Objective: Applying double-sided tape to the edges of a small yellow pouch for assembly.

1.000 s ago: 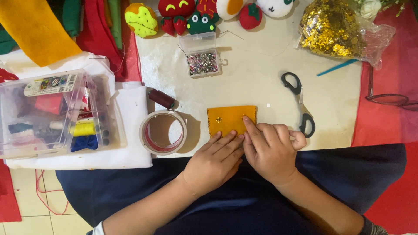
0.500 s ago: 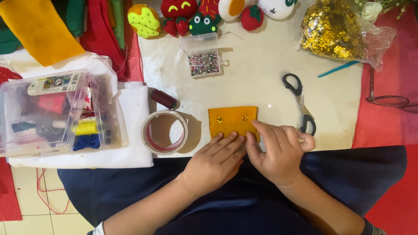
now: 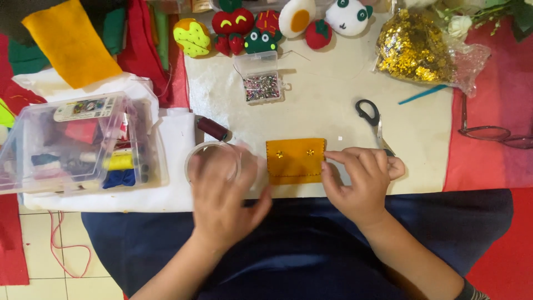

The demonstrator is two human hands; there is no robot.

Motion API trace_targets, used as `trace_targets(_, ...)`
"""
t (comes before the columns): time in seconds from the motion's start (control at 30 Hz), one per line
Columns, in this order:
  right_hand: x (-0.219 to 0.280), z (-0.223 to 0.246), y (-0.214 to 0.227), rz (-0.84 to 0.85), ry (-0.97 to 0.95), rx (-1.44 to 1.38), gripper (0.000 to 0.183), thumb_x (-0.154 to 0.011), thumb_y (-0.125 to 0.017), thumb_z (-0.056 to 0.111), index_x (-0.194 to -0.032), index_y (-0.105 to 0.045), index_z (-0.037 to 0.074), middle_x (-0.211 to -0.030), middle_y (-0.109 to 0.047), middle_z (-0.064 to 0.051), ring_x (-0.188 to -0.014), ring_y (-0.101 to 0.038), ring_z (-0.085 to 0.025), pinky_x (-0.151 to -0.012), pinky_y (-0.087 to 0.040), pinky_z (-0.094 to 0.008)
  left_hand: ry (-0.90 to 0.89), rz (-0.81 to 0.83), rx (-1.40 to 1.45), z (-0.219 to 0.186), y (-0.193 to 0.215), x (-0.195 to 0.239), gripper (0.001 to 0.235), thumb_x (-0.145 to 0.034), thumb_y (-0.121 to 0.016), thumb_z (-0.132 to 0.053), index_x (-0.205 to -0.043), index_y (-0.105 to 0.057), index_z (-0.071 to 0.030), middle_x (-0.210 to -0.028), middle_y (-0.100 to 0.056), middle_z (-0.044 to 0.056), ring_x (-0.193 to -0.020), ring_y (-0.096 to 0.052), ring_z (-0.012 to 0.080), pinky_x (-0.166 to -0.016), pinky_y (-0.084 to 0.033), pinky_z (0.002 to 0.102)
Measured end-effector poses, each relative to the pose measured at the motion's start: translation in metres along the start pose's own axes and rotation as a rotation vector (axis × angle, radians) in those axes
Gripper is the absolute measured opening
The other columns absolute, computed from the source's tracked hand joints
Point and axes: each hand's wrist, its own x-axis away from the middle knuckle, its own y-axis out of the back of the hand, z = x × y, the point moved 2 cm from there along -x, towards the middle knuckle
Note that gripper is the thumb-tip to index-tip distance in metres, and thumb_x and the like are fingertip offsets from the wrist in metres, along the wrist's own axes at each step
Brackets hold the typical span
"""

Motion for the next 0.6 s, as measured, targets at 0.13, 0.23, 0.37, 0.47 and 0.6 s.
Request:
trace_targets(0.13, -0.001, -0.003, 0.004, 0.014, -0.086, -0.051, 0.005, -0.090, -0.076, 0.021, -0.094, -0.076, 0.024, -0.095, -0.068, 0.005, -0.092, -0.057, -0.016, -0.093, -0.022, -0.039, 0.390, 0.205, -0.214, 0.022, 0.011, 0.002, 0.111, -0.075, -0.082, -0.058, -0.159, -0.033, -0.006, -0.157, -0.047, 0.018, -0.148, -0.044, 0.0323, -0.114, -0.035, 0.069)
trace_targets(0.23, -0.001, -0.004, 0.007, -0.020, -0.085, -0.094, 0.005, -0.090, -0.078, 0.018, -0.094, -0.076, 0.022, -0.094, -0.066, 0.004, -0.090, -0.058, -0.016, -0.095, -0.024, -0.037, 0.332, 0.135, -0.143, 0.032, 0.015, 0.002, 0.089, -0.073, -0.084, -0.029, -0.151, -0.048, -0.007, -0.138, -0.062, 0.011, -0.123, -0.060, 0.0301, -0.109, -0.046, 0.045)
trace_targets(0.37, 0.000, -0.002, 0.012, -0.043, -0.111, -0.083, 0.006, -0.090, -0.078, 0.021, -0.094, -0.075, 0.024, -0.094, -0.066, 0.006, -0.092, -0.058, -0.016, -0.098, -0.023, -0.038, 0.339, 0.154, -0.109, 0.033, 0.016, 0.004, 0.092, -0.073, -0.085, -0.030, -0.152, -0.044, -0.008, -0.138, -0.061, 0.012, -0.127, -0.058, 0.0314, -0.111, -0.044, 0.048)
trace_targets(0.47, -0.001, 0.001, 0.019, -0.038, -0.105, -0.096, 0.008, -0.089, -0.077, 0.020, -0.095, -0.074, 0.025, -0.095, -0.066, 0.006, -0.092, -0.058, -0.016, -0.098, -0.023, -0.038, 0.320, 0.171, -0.163, 0.030, 0.021, -0.001, 0.100, -0.070, -0.088, -0.036, -0.154, -0.042, -0.010, -0.154, -0.054, 0.010, -0.135, -0.055, 0.0305, -0.108, -0.045, 0.048)
trace_targets(0.6, -0.004, -0.004, 0.034, -0.078, -0.126, -0.255, 0.013, -0.087, -0.081, 0.016, -0.097, -0.076, 0.022, -0.088, -0.060, 0.004, -0.092, -0.057, -0.022, -0.094, -0.030, -0.042, 0.389, 0.125, 0.041, 0.034, 0.030, 0.002, 0.119, -0.053, -0.098, -0.025, -0.156, -0.042, -0.005, -0.136, -0.062, 0.024, -0.119, -0.062, 0.0449, -0.102, -0.048, 0.058)
